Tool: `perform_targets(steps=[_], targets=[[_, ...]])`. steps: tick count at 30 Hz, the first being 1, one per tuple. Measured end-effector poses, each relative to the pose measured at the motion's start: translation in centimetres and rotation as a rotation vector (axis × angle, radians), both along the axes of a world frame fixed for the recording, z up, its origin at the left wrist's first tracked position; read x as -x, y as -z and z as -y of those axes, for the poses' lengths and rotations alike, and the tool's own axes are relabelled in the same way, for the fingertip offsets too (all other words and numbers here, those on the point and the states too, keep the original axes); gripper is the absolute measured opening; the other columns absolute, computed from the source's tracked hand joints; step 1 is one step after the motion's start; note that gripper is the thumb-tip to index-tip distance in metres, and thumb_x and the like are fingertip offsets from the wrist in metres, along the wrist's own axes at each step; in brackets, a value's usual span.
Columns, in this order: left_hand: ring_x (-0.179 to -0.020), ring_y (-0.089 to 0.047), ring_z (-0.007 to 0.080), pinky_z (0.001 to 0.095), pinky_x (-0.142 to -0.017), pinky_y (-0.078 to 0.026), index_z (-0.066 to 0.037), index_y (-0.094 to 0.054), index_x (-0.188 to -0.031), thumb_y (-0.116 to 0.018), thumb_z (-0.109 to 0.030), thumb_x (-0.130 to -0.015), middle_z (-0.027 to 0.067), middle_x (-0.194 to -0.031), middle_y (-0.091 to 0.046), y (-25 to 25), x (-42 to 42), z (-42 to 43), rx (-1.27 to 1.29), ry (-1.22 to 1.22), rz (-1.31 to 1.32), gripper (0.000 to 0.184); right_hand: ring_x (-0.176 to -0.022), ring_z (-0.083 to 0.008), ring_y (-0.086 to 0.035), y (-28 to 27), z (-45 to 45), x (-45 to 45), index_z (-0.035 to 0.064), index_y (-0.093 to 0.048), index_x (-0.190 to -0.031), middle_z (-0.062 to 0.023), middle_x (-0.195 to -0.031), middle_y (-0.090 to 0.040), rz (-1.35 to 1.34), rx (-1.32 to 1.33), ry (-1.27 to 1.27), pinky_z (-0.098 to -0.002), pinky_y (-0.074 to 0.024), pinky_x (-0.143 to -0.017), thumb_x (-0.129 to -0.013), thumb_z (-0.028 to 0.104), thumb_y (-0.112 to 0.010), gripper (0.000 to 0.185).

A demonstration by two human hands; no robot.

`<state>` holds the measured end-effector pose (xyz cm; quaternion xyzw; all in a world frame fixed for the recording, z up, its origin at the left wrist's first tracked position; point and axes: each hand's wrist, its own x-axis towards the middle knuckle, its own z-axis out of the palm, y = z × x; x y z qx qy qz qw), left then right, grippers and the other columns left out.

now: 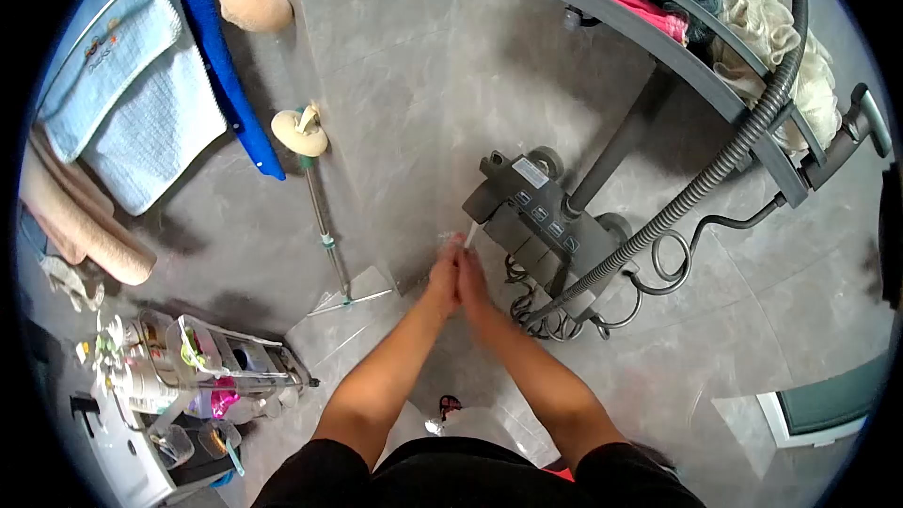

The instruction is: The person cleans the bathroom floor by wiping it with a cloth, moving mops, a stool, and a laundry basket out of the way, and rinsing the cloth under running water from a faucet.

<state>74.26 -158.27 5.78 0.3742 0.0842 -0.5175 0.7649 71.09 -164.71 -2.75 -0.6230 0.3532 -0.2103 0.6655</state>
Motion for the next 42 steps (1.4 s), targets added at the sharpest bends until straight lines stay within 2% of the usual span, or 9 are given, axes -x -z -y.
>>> perform_targets(steps=[2,7,9,19,27,30,33,38,42], targets=[[-0.094,-0.057,0.022,0.0389,-0.084,-0.049,-0.009,-0.054,-0.122,-0.043,-0.036,-0.101,0.0055,-0.108,-0.061,0.2,2.1,0.6,0.119,-0.033,0.142,0.036,-0.126,-0.036,-0.044,-6.0,2.3,0.6,-0.0041,-0.036,-0.14,-0.0254,-0.135,-0.046,0.012,-0.349,0.0,-0.0399,-0.0321,-0.107,-0.101,0.037,-0.033,0.057],[-0.094,-0.059,0.0221,0.0363,-0.086,-0.049,-0.009,-0.058,-0.118,-0.046,-0.033,-0.1,0.0053,-0.104,-0.064,3.6,-1.1,0.3,-0.159,-0.072,0.405,0.033,-0.116,-0.0284,-0.048,0.9,2.0,-1.2,-0.0006,-0.044,-0.133,-0.0169,-0.13,-0.05,0.136,0.052,-0.029,-0.036,-0.0358,-0.101,-0.1,0.037,-0.037,0.051],[-0.091,-0.059,0.0215,0.0368,-0.085,-0.049,-0.008,-0.06,-0.115,-0.046,-0.034,-0.099,0.0061,-0.102,-0.065,-0.1,-0.4,-0.5,0.052,0.017,-0.007,0.033,-0.113,-0.0253,-0.05,2.9,1.8,-1.8,0.0008,-0.047,-0.13,-0.0135,-0.128,-0.051,0.19,0.21,-0.027,-0.0344,-0.0373,-0.099,-0.099,0.037,-0.038,0.048],[-0.096,-0.062,0.0227,0.034,-0.087,-0.053,-0.008,-0.055,-0.115,-0.052,-0.012,-0.097,0.0069,-0.108,-0.062,-0.1,0.9,0.1,0.164,-0.06,0.087,0.018,-0.12,-0.0347,-0.046,-7.3,0.4,1.2,0.0108,-0.055,-0.126,-0.0192,-0.132,-0.051,-0.257,0.227,0.019,-0.0447,-0.0331,-0.103,-0.097,0.036,-0.039,0.041],[-0.069,-0.058,0.0127,0.0266,-0.058,-0.05,-0.01,-0.057,-0.092,-0.05,-0.033,-0.099,0.0034,-0.076,-0.06,0.3,-0.3,1.0,-0.094,0.033,0.236,0.025,-0.117,-0.0197,-0.049,-9.4,0.2,3.7,0.0044,-0.049,-0.131,-0.0099,-0.126,-0.055,0.085,-0.456,0.012,-0.0301,-0.0396,-0.097,-0.102,0.038,-0.037,0.046],[-0.067,-0.056,0.0131,0.0273,-0.055,-0.047,-0.012,-0.054,-0.08,-0.046,-0.045,-0.098,0.0032,-0.071,-0.058,3.0,-3.7,0.1,0.548,0.368,-0.076,0.038,-0.116,-0.0199,-0.05,-10.7,0.2,4.3,0.0051,-0.049,-0.132,-0.0092,-0.128,-0.054,0.064,-0.341,0.083,-0.0303,-0.0394,-0.098,-0.101,0.037,-0.041,0.045],[-0.059,-0.052,0.0144,0.0283,-0.054,-0.042,-0.019,-0.057,-0.073,-0.048,-0.037,-0.096,-0.0053,-0.068,-0.054,-2.6,-0.6,1.1,-0.043,-0.021,0.087,0.031,-0.122,-0.0207,-0.047,-5.5,1.4,2.7,0.0061,-0.046,-0.137,-0.0102,-0.136,-0.05,0.147,-0.279,0.019,-0.0314,-0.0366,-0.101,-0.101,0.036,-0.042,0.047],[-0.094,-0.06,0.0221,0.0347,-0.091,-0.047,-0.015,-0.049,-0.132,-0.043,-0.015,-0.094,0.0069,-0.111,-0.063,1.1,-0.5,1.6,0.074,-0.244,0.179,0.038,-0.128,-0.0286,-0.045,-1.2,-3.3,-1.7,-0.0012,-0.05,-0.131,-0.0186,-0.131,-0.054,0.205,0.18,0.209,-0.0357,-0.0342,-0.106,-0.098,0.033,-0.043,0.048],[-0.087,-0.06,0.0208,0.0366,-0.081,-0.05,-0.013,-0.058,-0.116,-0.043,-0.042,-0.1,0.006,-0.099,-0.065,0.7,3.4,2.0,0.032,-0.03,0.061,0.037,-0.107,-0.0234,-0.053,-0.9,3.0,-0.9,0.0042,-0.054,-0.123,-0.0127,-0.114,-0.059,0.154,-0.321,-0.012,-0.0349,-0.0427,-0.092,-0.097,0.032,-0.045,0.039]])
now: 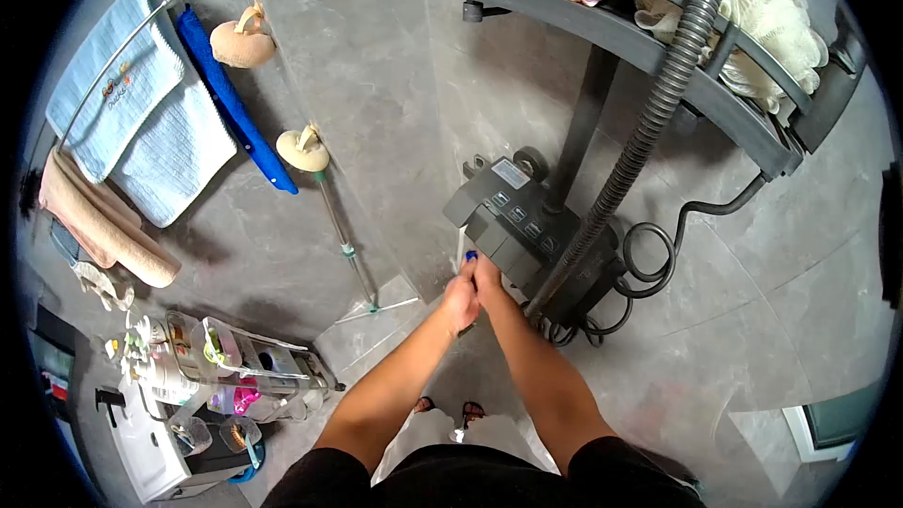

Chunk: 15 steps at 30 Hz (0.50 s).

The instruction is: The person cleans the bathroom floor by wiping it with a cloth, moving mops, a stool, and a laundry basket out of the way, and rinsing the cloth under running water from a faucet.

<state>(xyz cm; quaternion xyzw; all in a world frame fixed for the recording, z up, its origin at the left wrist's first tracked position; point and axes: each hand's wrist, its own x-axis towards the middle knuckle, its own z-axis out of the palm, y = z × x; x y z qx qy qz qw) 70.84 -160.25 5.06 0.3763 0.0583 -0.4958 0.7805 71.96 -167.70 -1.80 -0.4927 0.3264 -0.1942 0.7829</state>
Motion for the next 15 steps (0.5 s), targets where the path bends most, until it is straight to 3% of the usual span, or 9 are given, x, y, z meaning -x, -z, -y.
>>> perform_targets(steps=[3,4,5,6,8,10,12,14,15], targets=[[-0.089,-0.059,0.0221,0.0387,-0.082,-0.049,-0.014,-0.06,-0.113,-0.045,-0.048,-0.098,0.0069,-0.101,-0.065,0.2,-4.1,-1.1,-0.027,0.074,-0.068,0.04,-0.113,-0.0245,-0.052,-4.3,-3.8,1.2,0.0052,-0.052,-0.128,-0.0129,-0.12,-0.057,0.098,0.108,0.045,-0.0364,-0.0404,-0.097,-0.098,0.037,-0.044,0.045],[-0.086,-0.059,0.0219,0.0377,-0.078,-0.049,-0.011,-0.06,-0.108,-0.045,-0.051,-0.097,0.0056,-0.097,-0.064,6.8,-8.4,-1.6,0.301,0.142,-0.038,0.044,-0.123,-0.0261,-0.046,-8.1,-6.4,2.5,0.0061,-0.047,-0.136,-0.0131,-0.13,-0.051,-0.033,0.231,0.016,-0.0377,-0.0343,-0.104,-0.098,0.041,-0.043,0.052],[-0.084,-0.059,0.0213,0.036,-0.077,-0.049,-0.012,-0.061,-0.107,-0.045,-0.047,-0.098,0.0053,-0.095,-0.065,4.7,-7.3,-1.4,0.104,-0.018,0.146,0.039,-0.125,-0.0252,-0.046,-8.1,-9.0,2.6,0.0066,-0.045,-0.139,-0.0137,-0.131,-0.05,-0.016,0.418,0.131,-0.0376,-0.0344,-0.104,-0.097,0.043,-0.045,0.055],[-0.082,-0.059,0.0206,0.0343,-0.076,-0.049,-0.013,-0.061,-0.106,-0.046,-0.042,-0.098,0.005,-0.094,-0.065,2.3,-6.0,-1.2,-0.148,-0.152,0.318,0.034,-0.127,-0.0252,-0.043,-5.4,-7.3,1.9,0.0062,-0.041,-0.141,-0.0143,-0.136,-0.046,-0.004,0.324,0.015,-0.0368,-0.0336,-0.105,-0.098,0.043,-0.044,0.057],[-0.088,-0.06,0.021,0.0346,-0.081,-0.049,-0.013,-0.059,-0.117,-0.047,-0.037,-0.098,0.0063,-0.099,-0.065,2.7,-4.0,-1.4,-0.084,-0.052,0.311,0.032,-0.131,-0.0252,-0.039,2.1,-1.6,-0.6,0.0054,-0.034,-0.145,-0.0154,-0.145,-0.039,0.022,0.122,-0.211,-0.0353,-0.0319,-0.108,-0.099,0.044,-0.04,0.061],[-0.1,-0.059,0.0212,0.0366,-0.09,-0.047,-0.012,-0.054,-0.129,-0.045,-0.035,-0.099,0.0063,-0.113,-0.062,2.7,-2.3,-1.2,0.015,0.13,0.062,0.039,-0.122,-0.0281,-0.045,-2.8,-1.8,0.3,0.0007,-0.043,-0.133,-0.0179,-0.134,-0.046,-0.074,-0.128,0.023,-0.0372,-0.0373,-0.1,-0.098,0.045,-0.041,0.056],[-0.1,-0.06,0.0214,0.0373,-0.091,-0.048,-0.011,-0.054,-0.128,-0.045,-0.034,-0.099,0.0067,-0.112,-0.063,5.6,-5.7,-1.7,0.111,-0.028,-0.046,0.038,-0.122,-0.0324,-0.036,-3.4,-4.2,0.6,0.0033,-0.043,-0.13,-0.0197,-0.132,-0.041,-0.025,0.212,0.06,-0.0423,-0.0308,-0.1,-0.097,0.042,-0.045,0.051],[-0.093,-0.062,0.021,0.0367,-0.089,-0.049,-0.009,-0.056,-0.122,-0.043,-0.034,-0.1,0.0072,-0.104,-0.065,-2.1,-3.2,-2.9,0.039,-0.26,0.044,0.036,-0.146,-0.0353,0.003,-2.6,-6.8,1.5,0.0157,-0.016,-0.154,-0.0175,-0.159,-0.004,0.146,0.441,-0.107,-0.0458,-0.0049,-0.116,-0.097,0.037,-0.049,0.069],[-0.092,-0.062,0.0202,0.0356,-0.087,-0.05,-0.009,-0.057,-0.121,-0.045,-0.033,-0.1,0.0072,-0.104,-0.065,-1.1,-3.4,-3.0,0.025,-0.132,0.048,0.034,-0.131,-0.0341,-0.018,-1.9,-6.4,1.2,0.0088,-0.03,-0.142,-0.0191,-0.143,-0.024,0.074,0.378,-0.034,-0.0446,-0.0184,-0.107,-0.097,0.041,-0.047,0.057]])
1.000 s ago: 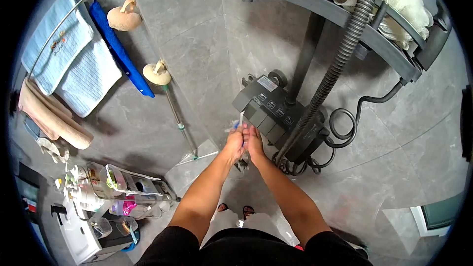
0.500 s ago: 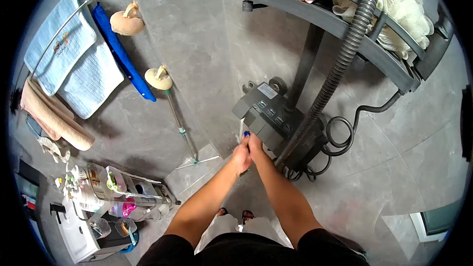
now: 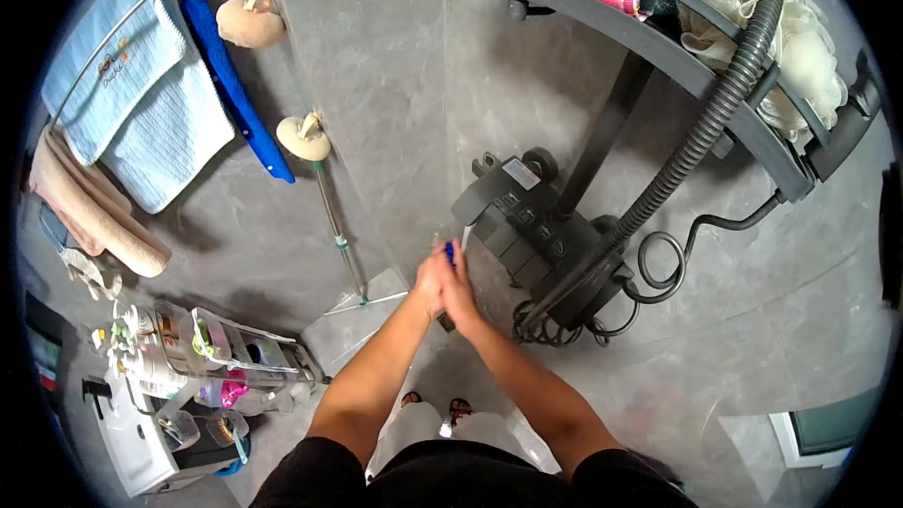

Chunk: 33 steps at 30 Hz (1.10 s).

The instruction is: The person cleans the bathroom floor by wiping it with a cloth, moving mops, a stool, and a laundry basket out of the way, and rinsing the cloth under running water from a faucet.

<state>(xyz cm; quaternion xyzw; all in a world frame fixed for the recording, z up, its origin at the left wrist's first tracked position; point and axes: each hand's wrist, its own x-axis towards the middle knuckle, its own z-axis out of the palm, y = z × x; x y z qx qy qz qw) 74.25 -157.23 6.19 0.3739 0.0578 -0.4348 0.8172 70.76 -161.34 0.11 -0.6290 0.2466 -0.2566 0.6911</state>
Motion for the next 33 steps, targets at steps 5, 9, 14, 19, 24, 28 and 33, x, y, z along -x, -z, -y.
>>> perform_targets(steps=[5,9,14,19,24,28,33], targets=[[-0.073,-0.062,0.0132,0.0244,-0.062,-0.051,-0.009,-0.063,-0.101,-0.058,-0.023,-0.096,0.0029,-0.088,-0.067,1.9,-0.7,0.4,-0.015,0.065,0.064,0.016,-0.098,-0.0291,-0.06,-3.4,3.6,1.7,-0.0058,-0.058,-0.116,-0.0206,-0.109,-0.063,-0.042,-0.119,0.105,-0.0389,-0.0464,-0.085,-0.098,0.048,-0.039,0.059],[-0.063,-0.059,0.0092,0.0205,-0.051,-0.046,-0.01,-0.064,-0.093,-0.062,-0.028,-0.094,0.0012,-0.083,-0.067,2.2,-2.1,0.2,-0.019,0.018,0.042,0.018,-0.094,-0.0156,-0.059,-2.4,4.0,2.2,0.0023,-0.058,-0.114,-0.0066,-0.103,-0.062,0.075,-0.421,0.149,-0.0292,-0.0469,-0.084,-0.101,0.035,-0.045,0.038],[-0.062,-0.055,0.0078,0.0231,-0.055,-0.045,-0.012,-0.064,-0.091,-0.061,-0.022,-0.095,-0.0039,-0.072,-0.06,2.1,-6.1,-1.2,0.126,0.045,-0.176,0.011,-0.088,-0.0173,-0.063,-7.2,2.8,2.6,0.0102,-0.058,-0.108,-0.0073,-0.101,-0.063,0.079,-0.872,0.405,-0.0346,-0.0522,-0.077,-0.103,0.035,-0.043,0.029],[-0.052,-0.036,0.0075,0.0244,-0.047,-0.03,-0.014,-0.059,-0.092,-0.051,-0.028,-0.1,-0.0059,-0.061,-0.038,4.6,-9.1,-1.7,0.204,0.238,-0.214,0.018,-0.085,-0.0214,-0.062,-4.2,2.6,3.0,0.0093,-0.058,-0.108,-0.0072,-0.099,-0.063,0.338,-0.957,0.362,-0.0307,-0.0585,-0.069,-0.098,0.04,-0.051,0.033],[-0.051,-0.03,0.0045,0.0221,-0.044,-0.023,-0.012,-0.061,-0.094,-0.053,-0.031,-0.099,-0.0061,-0.061,-0.035,4.5,-11.1,-2.6,-0.106,0.423,0.255,0.022,-0.08,-0.0211,-0.064,-6.3,2.1,3.5,0.0023,-0.058,-0.1,-0.0096,-0.094,-0.063,0.417,-0.996,0.443,-0.0293,-0.059,-0.062,-0.088,0.036,-0.069,0.037],[-0.073,-0.054,0.0106,0.0283,-0.065,-0.045,-0.007,-0.065,-0.098,-0.061,-0.035,-0.094,-0.0022,-0.078,-0.059,2.2,-9.4,-3.8,-0.214,0.685,1.122,0.028,-0.078,-0.0211,-0.064,-7.6,2.2,3.5,0.0011,-0.058,-0.102,-0.0104,-0.094,-0.064,0.432,-0.978,0.429,-0.0286,-0.0591,-0.062,-0.091,0.035,-0.065,0.036],[-0.076,-0.052,0.0124,0.0274,-0.072,-0.043,-0.005,-0.063,-0.088,-0.053,-0.034,-0.097,0.0005,-0.085,-0.063,4.4,-10.6,-2.8,-0.08,0.69,0.992,0.032,-0.079,-0.0205,-0.064,-7.8,1.9,3.9,0.0006,-0.057,-0.102,-0.0113,-0.095,-0.064,0.355,-0.883,0.399,-0.0286,-0.0583,-0.062,-0.091,0.033,-0.066,0.035]])
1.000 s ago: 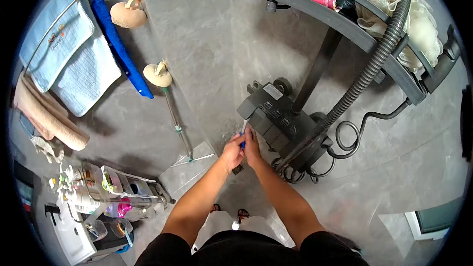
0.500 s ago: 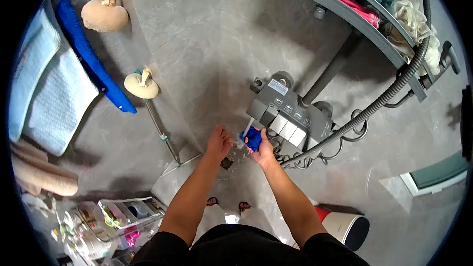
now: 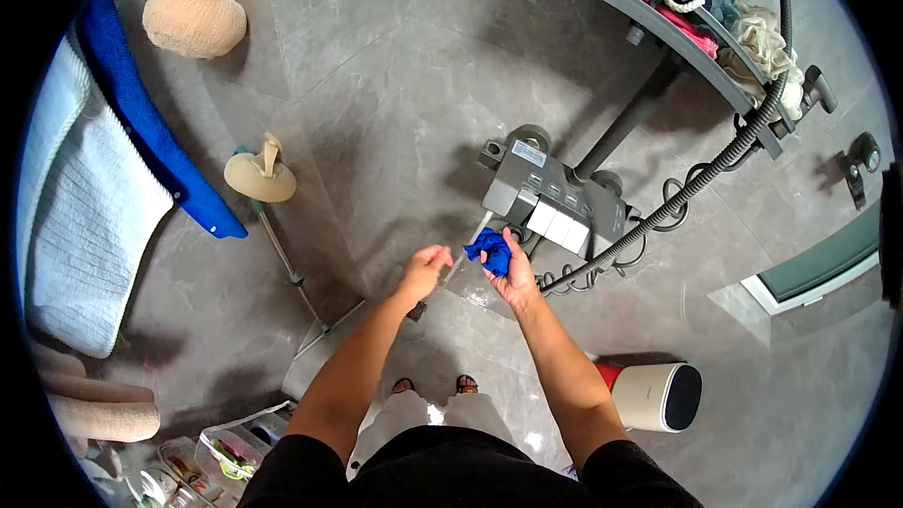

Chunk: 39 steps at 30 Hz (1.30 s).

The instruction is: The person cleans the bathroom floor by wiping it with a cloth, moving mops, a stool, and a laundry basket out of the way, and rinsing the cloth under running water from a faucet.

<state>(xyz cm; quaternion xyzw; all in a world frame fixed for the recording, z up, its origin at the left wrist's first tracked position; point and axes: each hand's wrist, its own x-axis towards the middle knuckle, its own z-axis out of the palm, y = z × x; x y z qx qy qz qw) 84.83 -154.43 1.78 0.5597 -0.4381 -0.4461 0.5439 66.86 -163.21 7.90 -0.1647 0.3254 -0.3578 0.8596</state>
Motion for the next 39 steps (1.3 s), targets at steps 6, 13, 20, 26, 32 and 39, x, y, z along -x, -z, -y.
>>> perform_targets(steps=[6,13,20,26,32,39], targets=[[-0.063,-0.049,0.0061,0.0224,-0.059,-0.041,-0.004,-0.063,-0.098,-0.052,-0.028,-0.099,-0.0035,-0.076,-0.057,1.3,-3.0,-1.5,-0.214,-0.179,-0.429,0.027,-0.08,-0.0238,-0.064,2.2,-0.4,1.0,0.0072,-0.055,-0.111,-0.0109,-0.1,-0.062,-0.251,0.157,0.233,-0.0335,-0.0578,-0.068,-0.093,0.015,-0.052,0.019],[-0.095,-0.064,0.0129,0.0253,-0.076,-0.047,-0.005,-0.069,-0.107,-0.07,-0.023,-0.088,0.0093,-0.098,-0.071,-0.8,-1.9,-1.2,-0.37,0.019,-0.008,0.027,-0.078,-0.0231,-0.064,0.9,-2.2,0.2,0.0071,-0.056,-0.118,-0.0105,-0.097,-0.064,-0.315,0.259,0.121,-0.0316,-0.0557,-0.066,-0.093,0.016,-0.056,0.027],[-0.105,-0.058,0.0134,0.0294,-0.092,-0.044,-0.006,-0.059,-0.124,-0.063,-0.03,-0.091,0.0069,-0.124,-0.062,-2.8,-0.4,0.1,-0.408,-0.047,-0.653,0.041,-0.058,-0.0095,-0.057,0.2,-3.4,-1.0,0.0075,-0.064,-0.106,0.0002,-0.073,-0.062,-0.6,0.475,0.047,-0.0248,-0.046,-0.052,-0.084,0.017,-0.074,0.026],[-0.107,-0.055,0.0195,0.0344,-0.097,-0.04,-0.005,-0.052,-0.129,-0.039,-0.038,-0.101,0.0086,-0.128,-0.058,-2.2,1.5,2.4,-0.331,0.096,-1.039,0.045,-0.059,-0.0066,-0.052,0.7,-3.7,0.5,0.0052,-0.067,-0.104,0.0017,-0.07,-0.061,-0.933,0.734,-0.098,-0.0242,-0.0423,-0.052,-0.08,0.022,-0.078,0.032],[-0.113,-0.056,0.0228,0.0351,-0.095,-0.043,-0.001,-0.05,-0.132,-0.035,-0.045,-0.101,0.0119,-0.125,-0.06,-0.8,1.1,2.4,-0.307,0.327,-1.033,0.056,-0.06,-0.017,-0.056,0.5,-3.8,0.1,0.008,-0.073,-0.093,-0.0077,-0.068,-0.063,-1.329,1.087,-0.099,-0.0307,-0.0478,-0.062,-0.071,0.029,-0.082,0.031],[-0.114,-0.054,0.0231,0.0343,-0.1,-0.04,0.004,-0.044,-0.135,-0.036,-0.051,-0.1,0.0141,-0.13,-0.055,-1.9,1.4,0.6,-0.297,0.263,-1.036,0.066,-0.072,-0.0261,-0.065,0.8,-5.2,-1.4,0.0066,-0.073,-0.088,-0.0116,-0.081,-0.068,-1.275,1.148,-0.226,-0.037,-0.0499,-0.068,-0.074,0.025,-0.078,0.024]])
